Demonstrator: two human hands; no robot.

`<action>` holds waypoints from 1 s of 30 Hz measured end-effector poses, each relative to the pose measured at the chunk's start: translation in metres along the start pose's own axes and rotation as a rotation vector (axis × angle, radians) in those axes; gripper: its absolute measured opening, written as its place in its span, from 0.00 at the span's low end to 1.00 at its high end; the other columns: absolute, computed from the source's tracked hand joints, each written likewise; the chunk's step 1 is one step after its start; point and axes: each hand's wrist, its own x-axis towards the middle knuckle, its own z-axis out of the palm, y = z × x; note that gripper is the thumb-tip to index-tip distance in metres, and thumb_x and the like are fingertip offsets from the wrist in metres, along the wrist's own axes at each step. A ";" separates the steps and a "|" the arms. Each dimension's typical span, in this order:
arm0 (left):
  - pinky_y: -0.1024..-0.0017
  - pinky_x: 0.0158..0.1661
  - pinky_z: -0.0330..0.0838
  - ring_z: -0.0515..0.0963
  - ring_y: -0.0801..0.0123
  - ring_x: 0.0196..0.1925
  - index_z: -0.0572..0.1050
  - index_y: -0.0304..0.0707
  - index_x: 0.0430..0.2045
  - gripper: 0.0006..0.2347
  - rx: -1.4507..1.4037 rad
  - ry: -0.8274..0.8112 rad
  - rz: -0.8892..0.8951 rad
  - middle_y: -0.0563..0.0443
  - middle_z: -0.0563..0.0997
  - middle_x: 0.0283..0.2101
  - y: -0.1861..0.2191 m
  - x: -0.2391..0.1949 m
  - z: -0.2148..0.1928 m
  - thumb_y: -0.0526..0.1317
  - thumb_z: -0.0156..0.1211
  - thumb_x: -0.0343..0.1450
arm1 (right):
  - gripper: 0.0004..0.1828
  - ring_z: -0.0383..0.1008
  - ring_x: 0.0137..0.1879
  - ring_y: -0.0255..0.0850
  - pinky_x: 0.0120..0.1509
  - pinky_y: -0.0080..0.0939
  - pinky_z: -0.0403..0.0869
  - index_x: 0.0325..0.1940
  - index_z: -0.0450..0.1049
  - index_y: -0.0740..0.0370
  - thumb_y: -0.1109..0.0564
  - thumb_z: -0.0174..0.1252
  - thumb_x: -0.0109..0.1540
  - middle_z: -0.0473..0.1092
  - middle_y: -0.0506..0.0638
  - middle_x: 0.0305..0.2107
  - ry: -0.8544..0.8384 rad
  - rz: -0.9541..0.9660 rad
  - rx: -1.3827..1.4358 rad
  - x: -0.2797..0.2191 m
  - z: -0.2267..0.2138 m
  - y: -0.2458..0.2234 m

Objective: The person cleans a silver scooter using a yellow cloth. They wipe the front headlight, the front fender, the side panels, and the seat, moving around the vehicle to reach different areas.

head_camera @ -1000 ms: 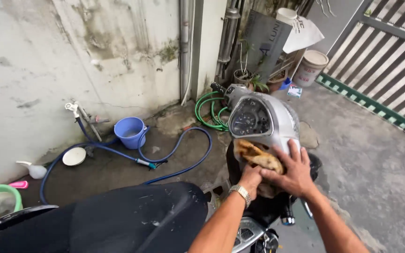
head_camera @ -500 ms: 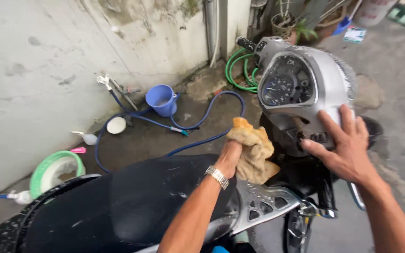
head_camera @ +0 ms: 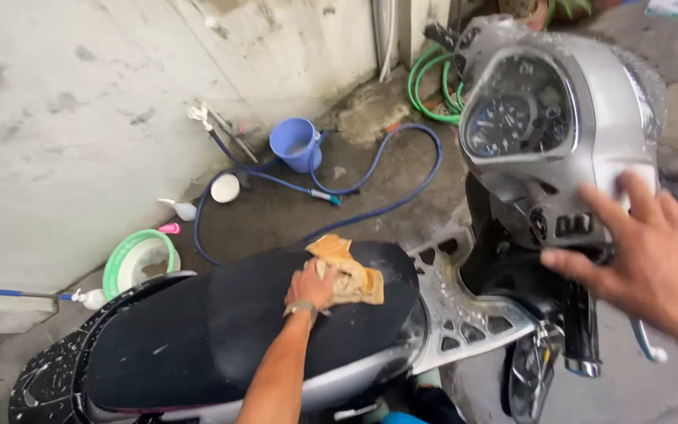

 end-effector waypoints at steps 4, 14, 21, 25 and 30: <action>0.72 0.51 0.62 0.69 0.67 0.55 0.64 0.55 0.54 0.29 -0.556 -0.034 -0.041 0.57 0.70 0.55 -0.015 -0.011 -0.012 0.52 0.53 0.55 | 0.34 0.58 0.62 0.51 0.65 0.49 0.57 0.55 0.62 0.63 0.45 0.56 0.49 0.60 0.60 0.55 0.192 -0.358 0.383 0.000 -0.043 -0.127; 0.75 0.50 0.67 0.76 0.70 0.44 0.65 0.49 0.52 0.26 -0.720 0.198 0.244 0.53 0.71 0.50 -0.149 -0.013 0.030 0.28 0.47 0.57 | 0.48 0.24 0.69 0.65 0.59 0.78 0.33 0.63 0.47 0.28 0.17 0.41 0.42 0.31 0.49 0.66 -0.680 0.120 0.169 -0.026 0.273 -0.298; 0.45 0.49 0.53 0.60 0.48 0.56 0.68 0.48 0.46 0.20 0.046 0.574 0.486 0.50 0.65 0.53 -0.253 -0.048 -0.045 0.50 0.54 0.61 | 0.42 0.50 0.61 0.51 0.58 0.62 0.52 0.58 0.51 0.40 0.30 0.59 0.46 0.43 0.51 0.56 -0.485 -0.296 0.195 -0.007 0.273 -0.310; 0.33 0.55 0.30 0.34 0.47 0.67 0.49 0.68 0.58 0.31 0.194 0.079 0.163 0.57 0.39 0.66 -0.240 -0.063 -0.094 0.65 0.43 0.60 | 0.39 0.33 0.68 0.62 0.57 0.81 0.39 0.62 0.48 0.26 0.23 0.45 0.48 0.37 0.44 0.65 -0.752 0.068 0.017 0.000 0.268 -0.366; 0.28 0.50 0.34 0.41 0.45 0.65 0.52 0.63 0.57 0.31 0.237 0.326 0.219 0.52 0.46 0.64 -0.249 -0.052 -0.070 0.65 0.42 0.59 | 0.30 0.64 0.51 0.50 0.55 0.62 0.52 0.53 0.65 0.44 0.31 0.50 0.52 0.62 0.52 0.48 -0.195 -0.507 0.194 -0.070 0.292 -0.369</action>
